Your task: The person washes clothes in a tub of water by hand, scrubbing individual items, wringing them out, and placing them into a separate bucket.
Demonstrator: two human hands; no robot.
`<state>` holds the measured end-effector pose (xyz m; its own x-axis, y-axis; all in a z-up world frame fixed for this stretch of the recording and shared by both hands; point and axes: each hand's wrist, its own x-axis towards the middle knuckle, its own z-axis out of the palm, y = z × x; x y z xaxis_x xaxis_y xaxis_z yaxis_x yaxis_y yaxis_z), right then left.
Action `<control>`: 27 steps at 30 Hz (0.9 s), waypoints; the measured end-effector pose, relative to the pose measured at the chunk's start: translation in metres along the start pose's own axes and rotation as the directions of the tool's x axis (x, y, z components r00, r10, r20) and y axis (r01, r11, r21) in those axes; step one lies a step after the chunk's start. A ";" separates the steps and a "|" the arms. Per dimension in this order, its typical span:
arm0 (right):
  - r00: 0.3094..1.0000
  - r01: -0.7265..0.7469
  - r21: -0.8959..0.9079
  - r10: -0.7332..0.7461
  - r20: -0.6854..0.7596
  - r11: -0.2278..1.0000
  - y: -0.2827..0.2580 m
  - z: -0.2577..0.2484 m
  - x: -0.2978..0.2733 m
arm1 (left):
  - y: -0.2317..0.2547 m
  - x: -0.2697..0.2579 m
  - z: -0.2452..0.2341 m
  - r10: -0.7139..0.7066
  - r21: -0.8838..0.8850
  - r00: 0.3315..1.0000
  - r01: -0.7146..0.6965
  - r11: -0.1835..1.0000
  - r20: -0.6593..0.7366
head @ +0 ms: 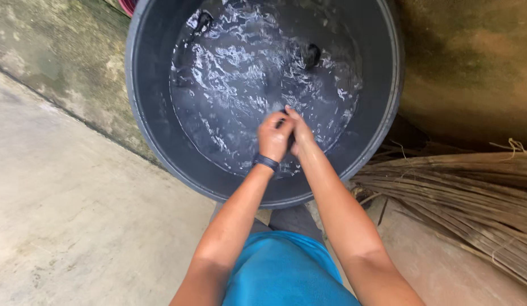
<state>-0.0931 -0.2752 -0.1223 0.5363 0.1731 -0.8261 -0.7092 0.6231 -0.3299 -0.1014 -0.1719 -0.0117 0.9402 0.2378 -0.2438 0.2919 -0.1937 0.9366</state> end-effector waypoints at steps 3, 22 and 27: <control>0.903 0.049 0.273 -0.159 0.399 0.961 0.015 -0.021 -0.007 | 0.041 -0.020 0.008 0.203 0.196 0.975 -0.217 0.956 0.089; 0.997 -0.074 -0.014 0.074 0.006 0.997 -0.063 0.061 -0.111 | 0.181 -0.056 -0.090 0.063 0.344 0.795 -0.330 0.879 0.603; 0.975 -0.003 -0.274 0.064 0.214 0.962 -0.041 0.055 -0.133 | 0.184 -0.031 -0.098 0.172 0.258 0.833 -0.349 0.901 0.526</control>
